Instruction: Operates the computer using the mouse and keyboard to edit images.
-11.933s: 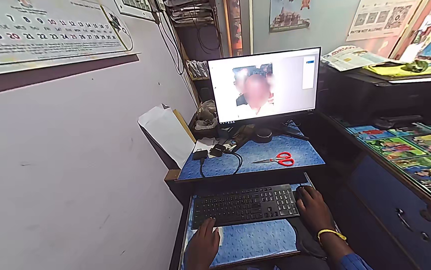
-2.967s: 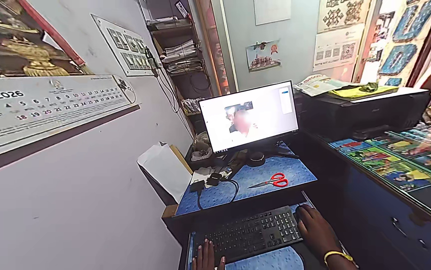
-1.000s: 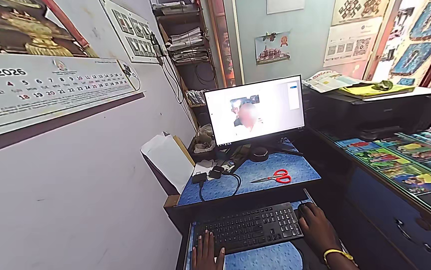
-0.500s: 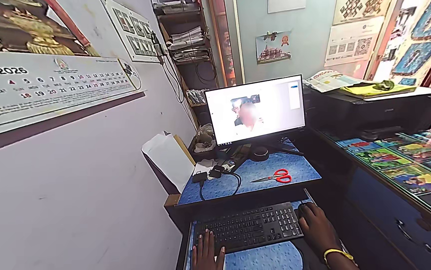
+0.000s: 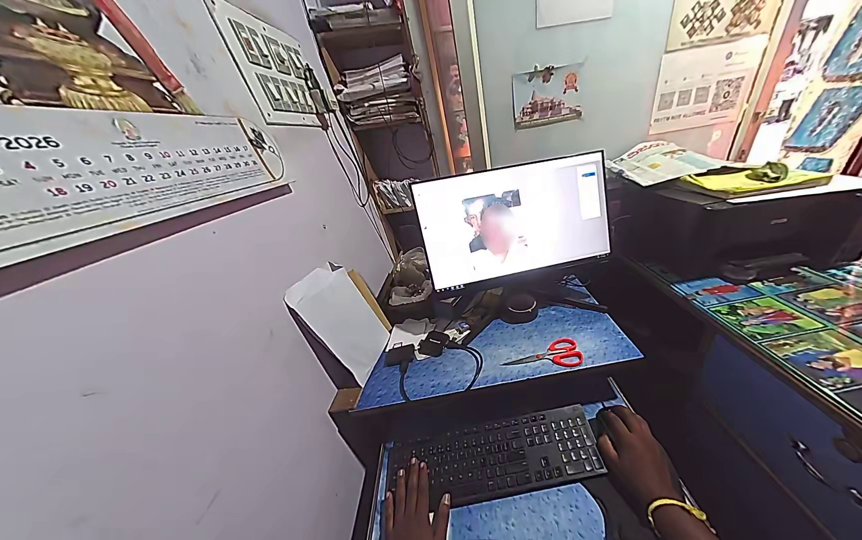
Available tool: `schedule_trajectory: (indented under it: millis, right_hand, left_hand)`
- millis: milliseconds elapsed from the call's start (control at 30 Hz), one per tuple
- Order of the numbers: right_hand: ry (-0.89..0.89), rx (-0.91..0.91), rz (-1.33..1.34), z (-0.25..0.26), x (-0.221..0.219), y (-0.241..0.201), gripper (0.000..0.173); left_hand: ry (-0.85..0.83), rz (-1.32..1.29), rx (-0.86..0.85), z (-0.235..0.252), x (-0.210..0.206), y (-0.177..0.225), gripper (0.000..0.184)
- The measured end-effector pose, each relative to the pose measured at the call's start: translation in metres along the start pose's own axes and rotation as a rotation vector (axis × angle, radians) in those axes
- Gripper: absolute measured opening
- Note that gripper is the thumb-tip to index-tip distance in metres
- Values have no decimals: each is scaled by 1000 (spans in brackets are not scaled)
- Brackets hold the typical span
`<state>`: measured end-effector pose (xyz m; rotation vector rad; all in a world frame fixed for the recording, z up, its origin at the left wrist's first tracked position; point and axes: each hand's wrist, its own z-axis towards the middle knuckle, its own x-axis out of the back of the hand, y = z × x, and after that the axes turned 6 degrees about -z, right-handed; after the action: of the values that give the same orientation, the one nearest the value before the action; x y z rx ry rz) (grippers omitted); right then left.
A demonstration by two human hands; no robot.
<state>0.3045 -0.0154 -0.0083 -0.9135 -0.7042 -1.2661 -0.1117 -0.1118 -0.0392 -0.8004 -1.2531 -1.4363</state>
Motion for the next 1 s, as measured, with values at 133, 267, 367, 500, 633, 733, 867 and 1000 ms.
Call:
schedule_trajectory:
  millis: [133, 267, 367, 500, 633, 733, 867, 1000]
  right_hand:
    - [-4, -2, -6, -1, 1, -1, 40]
    - [-13, -4, -10, 0, 4, -2, 39]
    - [-23, -9, -8, 0, 5, -3, 40]
    - [-40, -21, -6, 0, 6, -3, 42]
    - [-14, -9, 4, 1, 6, -4, 42]
    - [-26, -22, 7, 1, 6, -4, 42]
    - [-29, -36, -2, 0, 5, -4, 42]
    - [-31, -30, -5, 0, 5, -3, 42]
  left_hand:
    - [2, -3, 0, -1, -2, -1, 77]
    - [-5, 8, -1, 0, -2, -1, 77]
    - [-31, 15, 13, 1, 3, 2, 76]
    - [-27, 8, 4, 0, 5, 6, 72]
    - [-20, -109, -53, 0, 10, 39, 78]
    - [142, -236, -254, 2, -1, 77, 66]
    - [218, -264, -458, 12, -28, 114, 53]
    - [-50, -122, -410, 21, -27, 126, 60]
